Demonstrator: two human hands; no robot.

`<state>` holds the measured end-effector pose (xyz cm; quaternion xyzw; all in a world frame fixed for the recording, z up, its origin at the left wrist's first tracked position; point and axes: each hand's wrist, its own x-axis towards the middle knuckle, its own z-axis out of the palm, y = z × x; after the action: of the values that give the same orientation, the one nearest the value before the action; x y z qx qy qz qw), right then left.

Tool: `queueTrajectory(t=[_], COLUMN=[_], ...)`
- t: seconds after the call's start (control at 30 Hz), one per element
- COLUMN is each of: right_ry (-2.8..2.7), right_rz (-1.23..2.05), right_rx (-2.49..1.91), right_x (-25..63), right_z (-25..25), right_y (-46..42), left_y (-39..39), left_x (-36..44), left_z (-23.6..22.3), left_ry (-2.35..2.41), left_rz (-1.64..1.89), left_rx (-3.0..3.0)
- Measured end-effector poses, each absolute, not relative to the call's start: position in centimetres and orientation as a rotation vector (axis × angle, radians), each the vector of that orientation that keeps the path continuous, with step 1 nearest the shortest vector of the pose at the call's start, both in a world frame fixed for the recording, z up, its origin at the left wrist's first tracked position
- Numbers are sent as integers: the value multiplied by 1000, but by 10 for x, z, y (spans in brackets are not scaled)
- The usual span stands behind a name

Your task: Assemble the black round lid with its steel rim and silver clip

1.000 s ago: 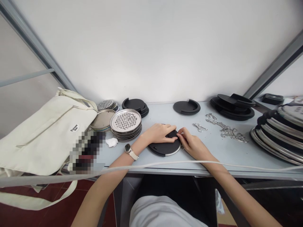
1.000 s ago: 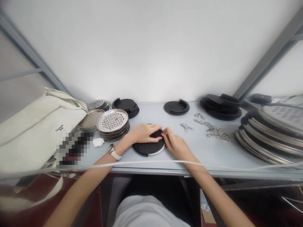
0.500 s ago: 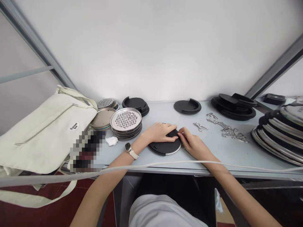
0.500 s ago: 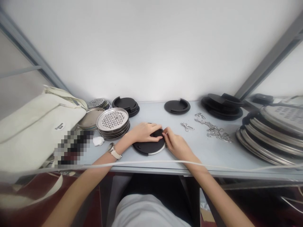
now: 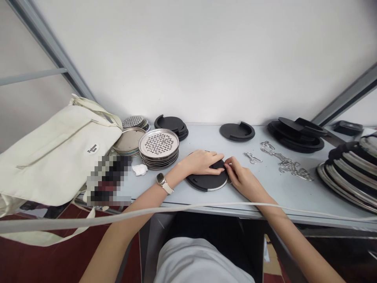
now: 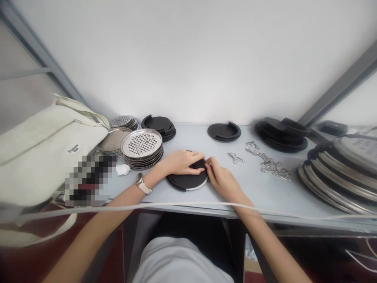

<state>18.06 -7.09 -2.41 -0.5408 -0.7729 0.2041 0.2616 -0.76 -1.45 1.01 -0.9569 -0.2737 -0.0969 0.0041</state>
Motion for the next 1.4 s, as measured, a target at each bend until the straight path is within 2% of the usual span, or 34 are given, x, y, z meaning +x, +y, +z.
queueTrajectory(t=[0.53,0.83,1.4], right_ry=[-1978,-1851,-1794], right_rz=[614,447,566], right_rx=[-1459,-1434,-1382], right_x=[179,184,181], right_z=[-21,-25,-21], right_y=[-72,-70,-71], left_y=[-14,-15,-13], left_x=[-8,-6,-8], left_z=[10,12,7], left_ry=[-856,-862,-832], left_rz=[-309,-290,-327], left_rx=[-3010,-2999,-2991])
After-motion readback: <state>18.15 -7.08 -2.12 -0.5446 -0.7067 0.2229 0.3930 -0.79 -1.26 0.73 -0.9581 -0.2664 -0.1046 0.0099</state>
